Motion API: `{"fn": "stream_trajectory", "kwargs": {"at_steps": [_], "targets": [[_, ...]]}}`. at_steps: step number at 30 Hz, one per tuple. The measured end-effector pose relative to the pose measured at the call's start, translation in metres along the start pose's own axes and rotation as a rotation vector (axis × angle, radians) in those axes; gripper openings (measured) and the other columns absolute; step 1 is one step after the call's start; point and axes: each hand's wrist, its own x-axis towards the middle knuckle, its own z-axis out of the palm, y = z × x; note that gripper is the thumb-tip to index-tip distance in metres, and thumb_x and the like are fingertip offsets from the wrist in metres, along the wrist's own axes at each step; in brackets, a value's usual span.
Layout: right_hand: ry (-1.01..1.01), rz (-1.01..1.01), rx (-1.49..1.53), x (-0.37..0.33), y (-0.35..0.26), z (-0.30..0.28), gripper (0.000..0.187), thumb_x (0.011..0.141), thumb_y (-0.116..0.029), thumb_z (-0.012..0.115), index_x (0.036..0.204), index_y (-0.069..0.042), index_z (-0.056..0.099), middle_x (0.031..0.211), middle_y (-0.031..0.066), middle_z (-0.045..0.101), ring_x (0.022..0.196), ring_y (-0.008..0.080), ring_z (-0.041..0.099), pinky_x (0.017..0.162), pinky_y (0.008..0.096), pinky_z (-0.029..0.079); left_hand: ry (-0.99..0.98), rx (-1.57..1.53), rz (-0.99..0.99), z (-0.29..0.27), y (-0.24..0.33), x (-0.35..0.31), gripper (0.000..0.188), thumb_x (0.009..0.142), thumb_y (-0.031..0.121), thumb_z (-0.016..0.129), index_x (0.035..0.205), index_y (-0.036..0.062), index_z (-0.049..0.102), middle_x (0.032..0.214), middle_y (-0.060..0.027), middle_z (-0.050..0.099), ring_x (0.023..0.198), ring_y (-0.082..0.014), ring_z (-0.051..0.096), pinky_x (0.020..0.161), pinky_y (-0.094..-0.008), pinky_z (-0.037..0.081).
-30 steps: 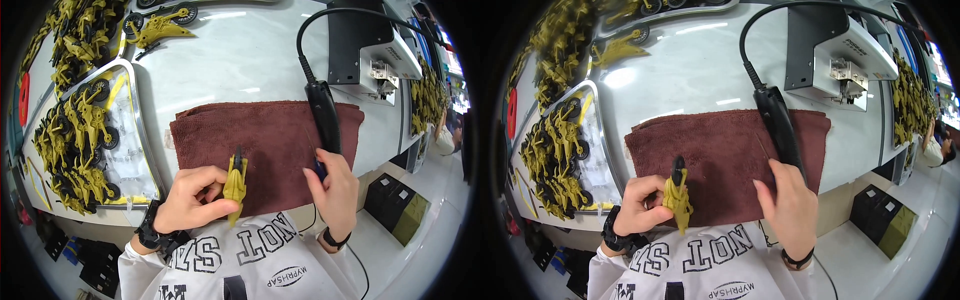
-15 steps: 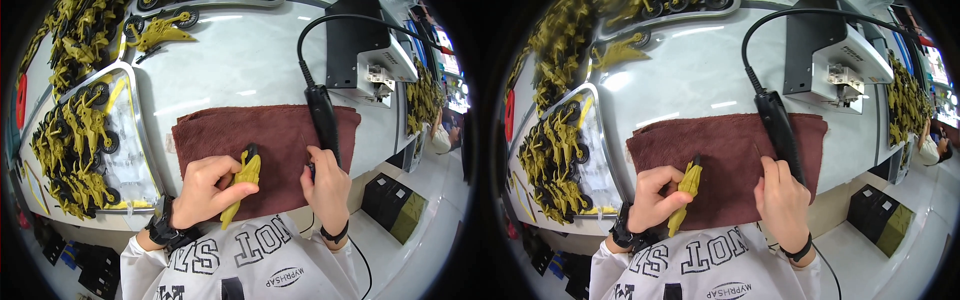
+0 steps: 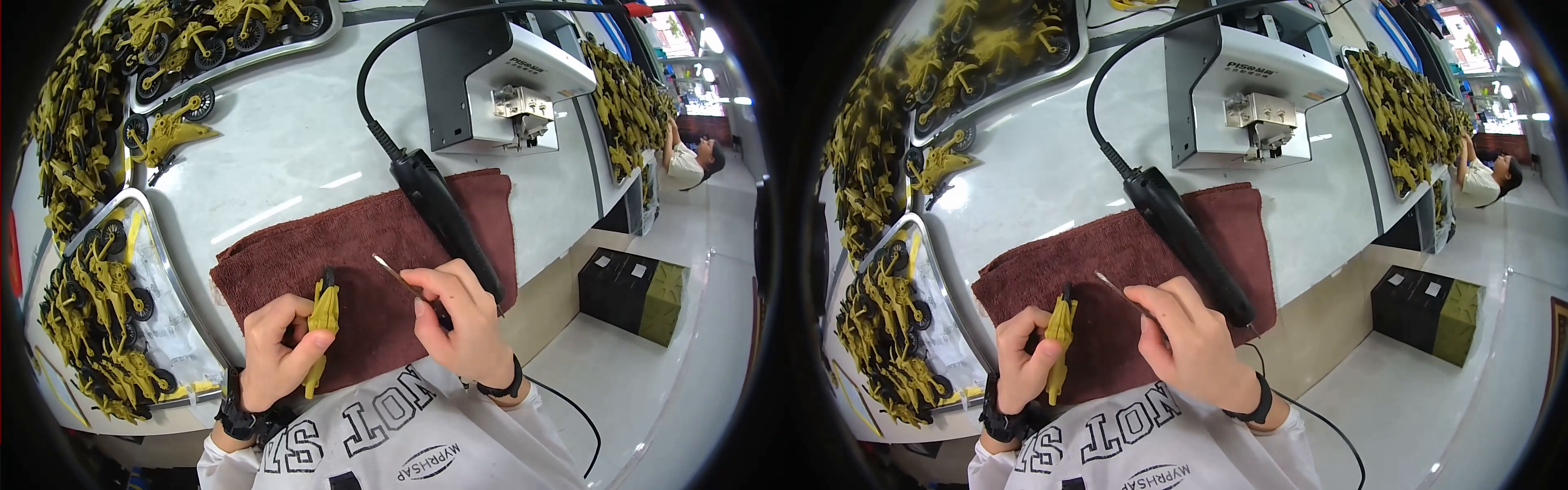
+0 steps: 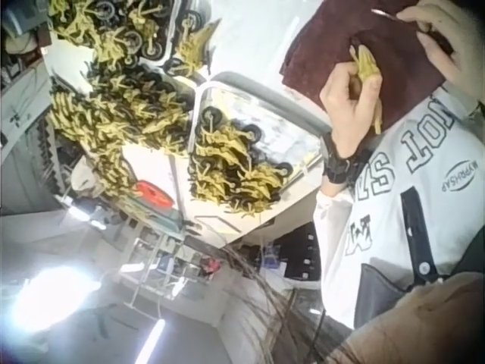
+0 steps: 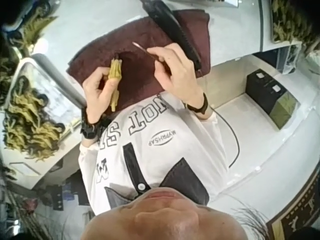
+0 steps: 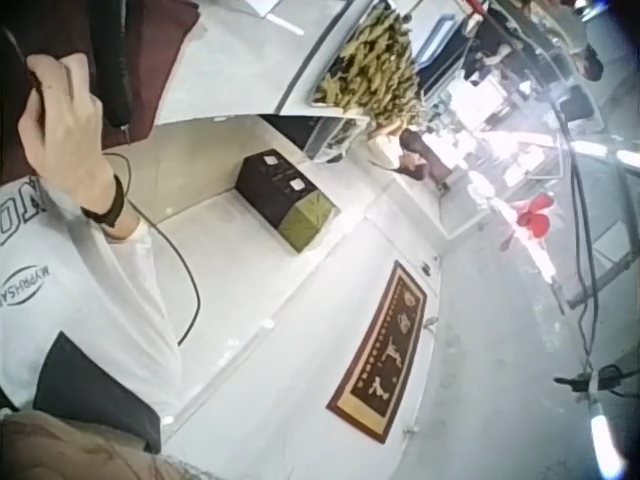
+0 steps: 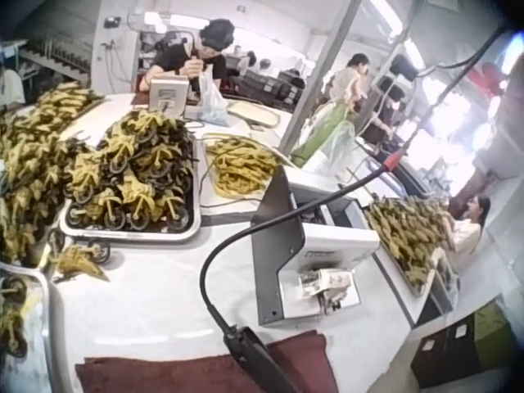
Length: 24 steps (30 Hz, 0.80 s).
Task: Assembling small toy motorcycle components using an electric screwdriver and precision tools at a factory workbench.
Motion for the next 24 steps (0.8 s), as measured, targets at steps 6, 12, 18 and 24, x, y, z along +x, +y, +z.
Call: {"fn": "stream_trajectory", "kwargs": {"at_steps": [6,12,18,24], "targets": [[-0.003,0.110,0.160,-0.005,0.004,-0.003,0.031,0.077,0.006,0.064,0.108,-0.001,0.061,0.086,0.0101,0.062,0.065,0.0193,0.064,0.060,0.0276,0.053,-0.001,0.002,-0.032,0.002,0.001,0.003,0.035,0.080,0.032,0.072,0.081,-0.0007,0.059,0.060,-0.0052,0.048,0.051,-0.0141,0.045,0.049,-0.0273,0.036],[0.384,0.235,0.393,0.002,0.002,-0.062,0.024,0.081,0.008,0.064,0.099,-0.001,0.052,0.084,0.0096,0.058,0.075,0.0145,0.061,0.065,0.0231,0.051,0.000,-0.035,-0.067,-0.002,0.013,0.006,0.028,0.079,0.025,0.071,0.078,0.0000,0.060,0.060,-0.0057,0.050,0.051,-0.0136,0.047,0.049,-0.0271,0.038],[0.418,0.151,0.529,0.073,0.051,-0.175,0.031,0.079,0.001,0.064,0.106,0.002,0.051,0.097,0.0113,0.056,0.074,0.0103,0.050,0.056,0.0190,0.038,-0.054,-0.042,-0.151,-0.007,0.013,0.013,0.027,0.080,0.025,0.071,0.078,-0.0002,0.061,0.058,-0.0062,0.052,0.051,-0.0132,0.051,0.051,-0.0274,0.041],[0.067,-0.043,0.804,0.136,0.061,-0.206,0.088,0.064,0.008,0.071,0.141,0.012,0.030,0.131,0.0257,0.045,0.083,0.0158,0.056,0.056,0.0196,0.047,-0.080,-0.134,-0.313,-0.011,0.026,0.019,0.023,0.088,0.019,0.056,0.077,-0.0009,0.055,0.055,-0.0021,0.053,0.047,-0.0106,0.051,0.044,-0.0252,0.039]]}}
